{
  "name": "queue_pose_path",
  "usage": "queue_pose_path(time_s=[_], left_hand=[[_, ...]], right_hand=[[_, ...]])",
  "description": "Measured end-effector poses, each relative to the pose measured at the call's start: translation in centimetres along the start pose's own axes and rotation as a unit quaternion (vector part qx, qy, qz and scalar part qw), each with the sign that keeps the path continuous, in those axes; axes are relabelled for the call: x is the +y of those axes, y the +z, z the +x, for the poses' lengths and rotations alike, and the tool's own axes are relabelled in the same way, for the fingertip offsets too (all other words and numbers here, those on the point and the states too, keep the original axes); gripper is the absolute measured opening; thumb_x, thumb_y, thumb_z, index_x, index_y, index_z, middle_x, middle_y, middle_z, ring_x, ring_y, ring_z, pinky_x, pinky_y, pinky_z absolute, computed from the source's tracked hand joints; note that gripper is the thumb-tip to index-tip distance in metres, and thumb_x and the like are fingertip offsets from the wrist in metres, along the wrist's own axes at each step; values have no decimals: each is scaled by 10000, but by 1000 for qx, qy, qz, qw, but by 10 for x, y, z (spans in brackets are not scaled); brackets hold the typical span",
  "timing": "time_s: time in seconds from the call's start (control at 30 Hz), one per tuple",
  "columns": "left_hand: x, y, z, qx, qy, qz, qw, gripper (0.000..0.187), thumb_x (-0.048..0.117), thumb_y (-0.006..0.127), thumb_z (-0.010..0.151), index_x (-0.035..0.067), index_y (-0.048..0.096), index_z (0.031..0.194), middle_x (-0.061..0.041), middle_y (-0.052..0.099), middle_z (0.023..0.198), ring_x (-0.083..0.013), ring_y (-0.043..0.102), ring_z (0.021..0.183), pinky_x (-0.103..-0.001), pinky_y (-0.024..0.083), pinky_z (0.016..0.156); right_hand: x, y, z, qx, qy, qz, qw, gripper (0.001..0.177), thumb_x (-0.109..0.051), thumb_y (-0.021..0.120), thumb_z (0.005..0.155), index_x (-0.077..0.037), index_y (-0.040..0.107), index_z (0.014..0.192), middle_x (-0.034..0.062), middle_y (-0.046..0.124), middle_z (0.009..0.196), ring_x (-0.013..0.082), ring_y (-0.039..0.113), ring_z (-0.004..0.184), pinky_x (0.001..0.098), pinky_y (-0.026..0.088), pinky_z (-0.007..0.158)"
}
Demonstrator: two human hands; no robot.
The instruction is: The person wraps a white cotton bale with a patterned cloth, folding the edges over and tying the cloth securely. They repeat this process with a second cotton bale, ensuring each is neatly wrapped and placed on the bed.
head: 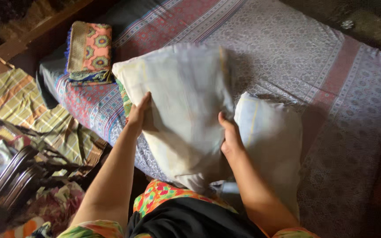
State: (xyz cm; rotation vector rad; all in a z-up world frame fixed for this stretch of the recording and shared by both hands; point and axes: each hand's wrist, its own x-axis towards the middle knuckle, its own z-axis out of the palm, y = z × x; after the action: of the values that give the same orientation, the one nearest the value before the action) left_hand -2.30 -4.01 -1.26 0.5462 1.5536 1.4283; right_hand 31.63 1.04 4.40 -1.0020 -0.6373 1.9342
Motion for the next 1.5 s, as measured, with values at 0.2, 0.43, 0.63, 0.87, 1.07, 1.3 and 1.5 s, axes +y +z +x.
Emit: queue_pose_path(time_s=[0.2, 0.43, 0.63, 0.87, 1.07, 1.3, 1.5], left_hand=[[-89, -40, -66, 133, -154, 386, 900, 1213, 924, 626, 795, -143, 562, 1367, -349, 644, 1325, -421, 643, 1259, -419, 504, 1062], [-131, -21, -116, 89, -82, 403, 907, 889, 761, 571, 823, -49, 647, 1182, -340, 709, 1061, -477, 675, 1088, -513, 515, 960], [-113, 13, -139, -21, -39, 487, 872, 767, 697, 567, 913, -55, 708, 855, -329, 705, 874, -477, 700, 890, -544, 543, 827], [-61, 25, -179, -107, 73, 462, 877, 525, 569, 552, 910, 89, 717, 1043, -246, 728, 897, -463, 675, 861, -558, 525, 762], [-53, 13, -194, -106, 96, 445, 884, 483, 549, 540, 931, 125, 680, 1112, -234, 726, 916, -464, 672, 869, -556, 528, 756], [-73, -9, -181, 183, 18, 446, 876, 858, 646, 691, 802, -28, 518, 1305, -264, 564, 1238, -412, 570, 1138, -516, 449, 980], [-43, 2, -105, 172, 223, 520, 807, 682, 432, 626, 965, 14, 495, 1488, -210, 310, 1604, -442, 212, 1514, -544, 181, 1230]], right_hand=[[114, -93, -11, 93, 152, -237, 955, 555, -320, 712, 903, 14, 598, 1332, 176, 711, 1177, 286, 702, 1003, 454, 567, 888], [149, -198, 12, 36, 3, -517, 855, 573, -275, 666, 812, -34, 604, 1329, 142, 713, 1220, 310, 673, 1122, 454, 527, 944], [88, -149, 71, 105, 74, -842, 524, 499, -357, 693, 816, -90, 705, 1238, 207, 672, 1267, 394, 643, 1197, 494, 502, 1016], [122, -43, 157, -77, -232, -748, 617, 544, -608, 452, 961, -229, 668, 1286, 62, 453, 1608, 324, 547, 1332, 439, 456, 1083], [163, -3, 184, -98, 22, -781, 616, 857, -819, 285, 935, -205, 455, 1508, 251, 455, 1479, 412, 520, 1270, 471, 441, 1026], [166, 31, 147, -180, 16, -807, 562, 873, -622, 215, 1083, 46, 749, 904, 262, 779, 941, 401, 773, 969, 494, 570, 917], [150, 66, 108, -183, -35, -876, 445, 678, -501, 242, 1027, -95, 785, 1054, 163, 735, 1151, 343, 646, 1174, 556, 278, 1192]])
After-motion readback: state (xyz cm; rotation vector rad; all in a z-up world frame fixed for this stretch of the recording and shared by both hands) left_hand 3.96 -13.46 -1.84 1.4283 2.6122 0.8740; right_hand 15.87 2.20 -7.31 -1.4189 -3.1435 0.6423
